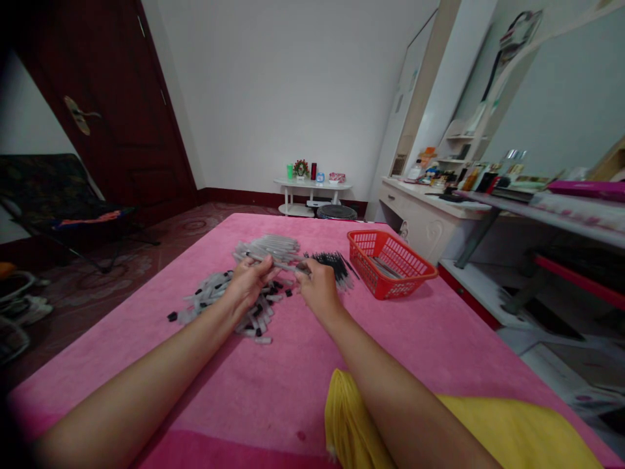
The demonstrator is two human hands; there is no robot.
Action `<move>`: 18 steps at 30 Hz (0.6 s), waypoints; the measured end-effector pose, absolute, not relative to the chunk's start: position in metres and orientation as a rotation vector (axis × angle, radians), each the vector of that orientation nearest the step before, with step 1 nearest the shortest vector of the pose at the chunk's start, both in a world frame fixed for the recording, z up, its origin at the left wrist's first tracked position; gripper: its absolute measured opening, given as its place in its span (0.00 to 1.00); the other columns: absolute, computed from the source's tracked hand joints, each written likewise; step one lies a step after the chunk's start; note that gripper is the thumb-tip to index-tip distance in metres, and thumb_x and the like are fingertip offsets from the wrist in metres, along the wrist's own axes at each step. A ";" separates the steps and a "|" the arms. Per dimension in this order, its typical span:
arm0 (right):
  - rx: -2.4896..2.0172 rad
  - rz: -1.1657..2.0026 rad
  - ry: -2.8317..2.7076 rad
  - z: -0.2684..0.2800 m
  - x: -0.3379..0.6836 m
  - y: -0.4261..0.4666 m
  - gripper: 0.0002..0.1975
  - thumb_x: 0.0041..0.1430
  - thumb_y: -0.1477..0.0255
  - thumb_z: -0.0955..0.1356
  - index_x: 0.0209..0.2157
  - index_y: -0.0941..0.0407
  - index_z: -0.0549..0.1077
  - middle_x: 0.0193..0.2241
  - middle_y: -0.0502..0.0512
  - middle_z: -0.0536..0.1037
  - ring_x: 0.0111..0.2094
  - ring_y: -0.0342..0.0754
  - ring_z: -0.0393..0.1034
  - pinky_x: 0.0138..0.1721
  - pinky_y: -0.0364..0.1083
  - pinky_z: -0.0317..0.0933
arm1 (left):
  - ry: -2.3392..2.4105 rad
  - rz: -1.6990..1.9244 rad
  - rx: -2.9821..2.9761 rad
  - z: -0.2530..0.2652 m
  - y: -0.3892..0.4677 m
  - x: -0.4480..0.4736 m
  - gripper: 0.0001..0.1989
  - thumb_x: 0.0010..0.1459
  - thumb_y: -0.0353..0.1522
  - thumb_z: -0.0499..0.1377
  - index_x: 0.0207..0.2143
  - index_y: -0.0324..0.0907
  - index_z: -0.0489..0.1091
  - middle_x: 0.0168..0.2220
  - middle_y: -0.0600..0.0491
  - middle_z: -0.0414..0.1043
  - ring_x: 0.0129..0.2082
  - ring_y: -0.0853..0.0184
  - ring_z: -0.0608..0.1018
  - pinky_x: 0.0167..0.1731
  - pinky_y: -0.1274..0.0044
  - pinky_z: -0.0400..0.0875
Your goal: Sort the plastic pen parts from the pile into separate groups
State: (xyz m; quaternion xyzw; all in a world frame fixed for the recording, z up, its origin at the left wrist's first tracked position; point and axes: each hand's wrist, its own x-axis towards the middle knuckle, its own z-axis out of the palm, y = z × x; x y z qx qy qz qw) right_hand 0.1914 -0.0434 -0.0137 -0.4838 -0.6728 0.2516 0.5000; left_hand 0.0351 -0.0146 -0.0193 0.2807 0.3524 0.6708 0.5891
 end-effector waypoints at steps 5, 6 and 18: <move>-1.173 0.805 -1.526 -0.009 0.188 -0.044 0.04 0.46 0.72 0.65 0.27 0.58 0.69 0.17 0.48 0.70 0.15 0.41 0.62 0.16 0.40 0.57 | 0.766 1.554 0.712 -0.021 -0.014 0.033 0.18 0.38 0.28 0.70 0.29 0.38 0.65 0.25 0.57 0.72 0.26 0.71 0.77 0.31 0.77 0.76; -1.160 0.883 -1.487 -0.007 0.188 -0.044 0.04 0.45 0.72 0.65 0.26 0.58 0.68 0.16 0.47 0.69 0.14 0.40 0.61 0.15 0.40 0.57 | 0.753 1.548 0.740 -0.021 -0.014 0.032 0.18 0.37 0.29 0.70 0.29 0.38 0.64 0.25 0.57 0.72 0.27 0.70 0.77 0.31 0.77 0.76; -1.092 1.346 -1.249 0.003 0.193 -0.045 0.11 0.40 0.68 0.71 0.20 0.60 0.67 0.13 0.48 0.69 0.11 0.37 0.58 0.11 0.38 0.54 | 0.740 1.536 1.006 -0.011 -0.023 0.032 0.25 0.32 0.37 0.72 0.30 0.39 0.64 0.26 0.55 0.73 0.28 0.67 0.78 0.29 0.76 0.76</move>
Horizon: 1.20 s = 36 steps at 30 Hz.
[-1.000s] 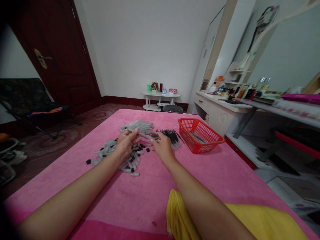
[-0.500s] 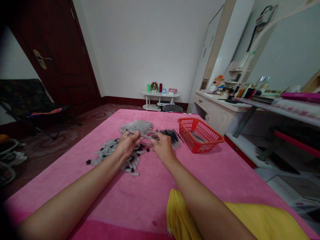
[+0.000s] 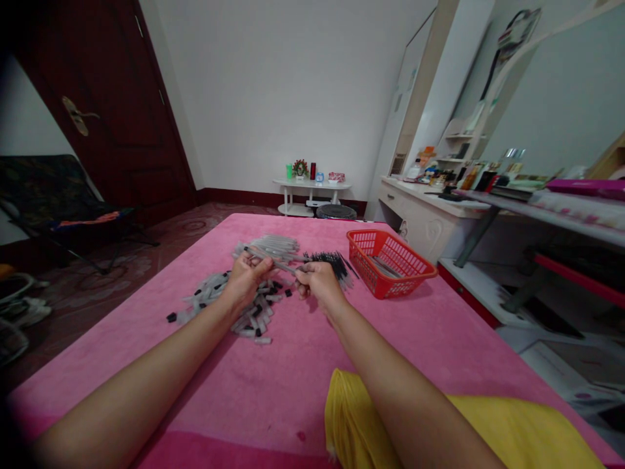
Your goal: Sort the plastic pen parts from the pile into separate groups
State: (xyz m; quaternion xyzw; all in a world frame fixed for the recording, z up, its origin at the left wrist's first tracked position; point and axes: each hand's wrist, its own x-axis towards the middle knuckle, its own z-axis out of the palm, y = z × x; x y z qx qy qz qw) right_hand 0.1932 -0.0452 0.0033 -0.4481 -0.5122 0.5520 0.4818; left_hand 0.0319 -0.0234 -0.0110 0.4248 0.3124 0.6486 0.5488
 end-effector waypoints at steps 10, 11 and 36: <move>-1.244 0.669 -1.686 -0.003 0.189 -0.043 0.09 0.51 0.72 0.67 0.36 0.57 0.69 0.25 0.52 0.76 0.25 0.45 0.71 0.27 0.43 0.63 | 0.784 1.601 0.809 -0.012 -0.016 0.029 0.19 0.37 0.32 0.69 0.31 0.39 0.66 0.26 0.57 0.73 0.24 0.70 0.77 0.29 0.76 0.75; -1.273 0.490 -1.754 -0.003 0.189 -0.044 0.07 0.51 0.72 0.67 0.35 0.57 0.71 0.28 0.54 0.77 0.28 0.46 0.72 0.30 0.43 0.63 | 0.787 1.606 0.799 -0.012 -0.016 0.029 0.18 0.38 0.32 0.69 0.31 0.39 0.66 0.26 0.56 0.73 0.25 0.71 0.77 0.29 0.76 0.75; -1.380 0.493 -1.893 0.005 0.191 -0.046 0.08 0.52 0.69 0.64 0.23 0.57 0.71 0.18 0.50 0.72 0.20 0.43 0.64 0.23 0.40 0.51 | 0.720 1.476 0.976 -0.017 -0.019 0.031 0.22 0.37 0.36 0.70 0.33 0.39 0.67 0.28 0.53 0.76 0.27 0.68 0.78 0.28 0.78 0.74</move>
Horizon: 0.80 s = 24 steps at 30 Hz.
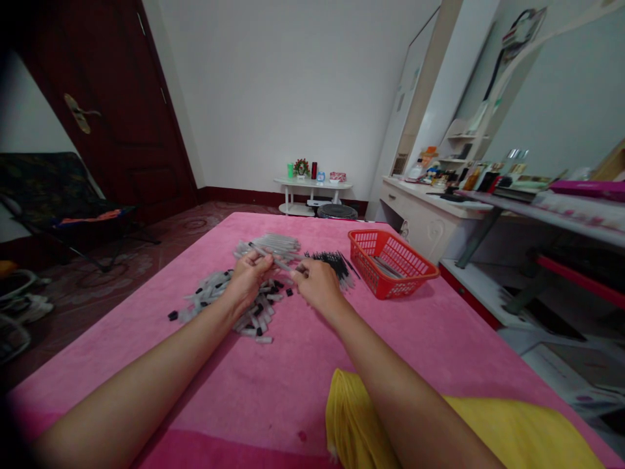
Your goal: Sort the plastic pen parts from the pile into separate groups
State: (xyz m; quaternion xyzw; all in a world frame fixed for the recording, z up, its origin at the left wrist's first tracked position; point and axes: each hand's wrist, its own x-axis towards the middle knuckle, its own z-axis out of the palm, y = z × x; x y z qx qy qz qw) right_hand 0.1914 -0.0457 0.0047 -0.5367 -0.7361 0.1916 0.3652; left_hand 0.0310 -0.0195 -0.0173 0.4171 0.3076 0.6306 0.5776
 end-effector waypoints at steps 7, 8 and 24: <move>-1.480 0.239 -1.911 0.024 0.213 -0.040 0.12 0.55 0.66 0.63 0.26 0.57 0.73 0.22 0.52 0.75 0.25 0.44 0.68 0.27 0.41 0.55 | 0.919 1.370 1.510 -0.015 -0.015 0.030 0.20 0.51 0.43 0.60 0.40 0.37 0.73 0.36 0.47 0.78 0.35 0.63 0.79 0.37 0.73 0.73; -1.520 0.188 -1.862 0.029 0.222 -0.037 0.13 0.56 0.65 0.63 0.27 0.57 0.74 0.23 0.53 0.76 0.26 0.45 0.69 0.28 0.41 0.56 | 1.009 1.409 1.602 -0.015 -0.010 0.023 0.18 0.54 0.41 0.57 0.40 0.37 0.73 0.38 0.47 0.78 0.37 0.63 0.78 0.40 0.72 0.72; -2.360 -0.301 -1.412 0.063 0.324 -0.030 0.20 0.52 0.61 0.64 0.41 0.57 0.78 0.36 0.67 0.78 0.38 0.58 0.72 0.33 0.50 0.61 | 1.814 0.820 2.522 -0.041 0.020 -0.037 0.17 0.51 0.26 0.55 0.43 0.43 0.75 0.44 0.49 0.75 0.46 0.61 0.74 0.48 0.74 0.66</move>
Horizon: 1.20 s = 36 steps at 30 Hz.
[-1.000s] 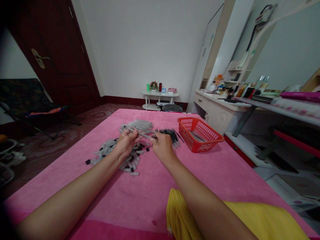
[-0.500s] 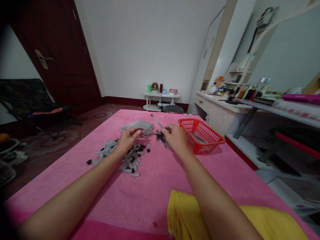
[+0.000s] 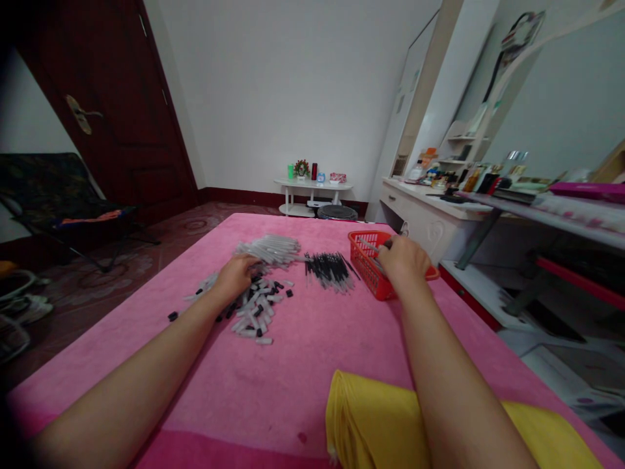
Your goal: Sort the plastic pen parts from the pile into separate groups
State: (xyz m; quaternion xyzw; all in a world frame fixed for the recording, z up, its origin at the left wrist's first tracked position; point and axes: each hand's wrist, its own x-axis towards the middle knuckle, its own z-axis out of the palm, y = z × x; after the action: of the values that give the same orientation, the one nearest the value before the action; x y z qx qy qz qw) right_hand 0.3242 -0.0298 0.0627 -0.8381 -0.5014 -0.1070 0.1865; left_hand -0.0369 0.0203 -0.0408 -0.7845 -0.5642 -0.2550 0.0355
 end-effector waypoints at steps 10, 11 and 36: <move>-1.968 -0.229 -1.950 0.038 0.269 -0.027 0.13 0.55 0.67 0.63 0.38 0.54 0.77 0.36 0.58 0.79 0.39 0.51 0.72 0.37 0.45 0.61 | -1.715 -0.590 -2.383 -0.042 0.019 -0.034 0.17 0.53 0.26 0.55 0.44 0.45 0.75 0.43 0.46 0.71 0.46 0.59 0.70 0.46 0.73 0.66; -2.012 -0.187 -2.008 0.032 0.264 -0.026 0.13 0.54 0.67 0.64 0.38 0.55 0.77 0.36 0.59 0.79 0.39 0.52 0.72 0.37 0.46 0.62 | -1.720 -0.567 -2.379 -0.041 0.018 -0.033 0.17 0.53 0.26 0.55 0.44 0.45 0.75 0.43 0.46 0.71 0.46 0.58 0.70 0.46 0.72 0.66; -1.774 0.110 -2.354 0.042 0.234 -0.047 0.10 0.50 0.72 0.66 0.34 0.52 0.78 0.34 0.53 0.80 0.36 0.47 0.73 0.33 0.40 0.59 | -1.523 -0.866 -2.442 -0.033 0.007 -0.022 0.11 0.55 0.30 0.56 0.39 0.47 0.76 0.38 0.51 0.77 0.41 0.60 0.73 0.44 0.70 0.64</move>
State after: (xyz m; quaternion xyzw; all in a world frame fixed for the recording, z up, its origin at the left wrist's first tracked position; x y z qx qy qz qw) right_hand 0.2339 -0.0473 0.0424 -0.5985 -0.7945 0.0373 0.0959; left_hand -0.0217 0.0065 -0.0335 -0.8107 -0.5055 -0.2876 0.0679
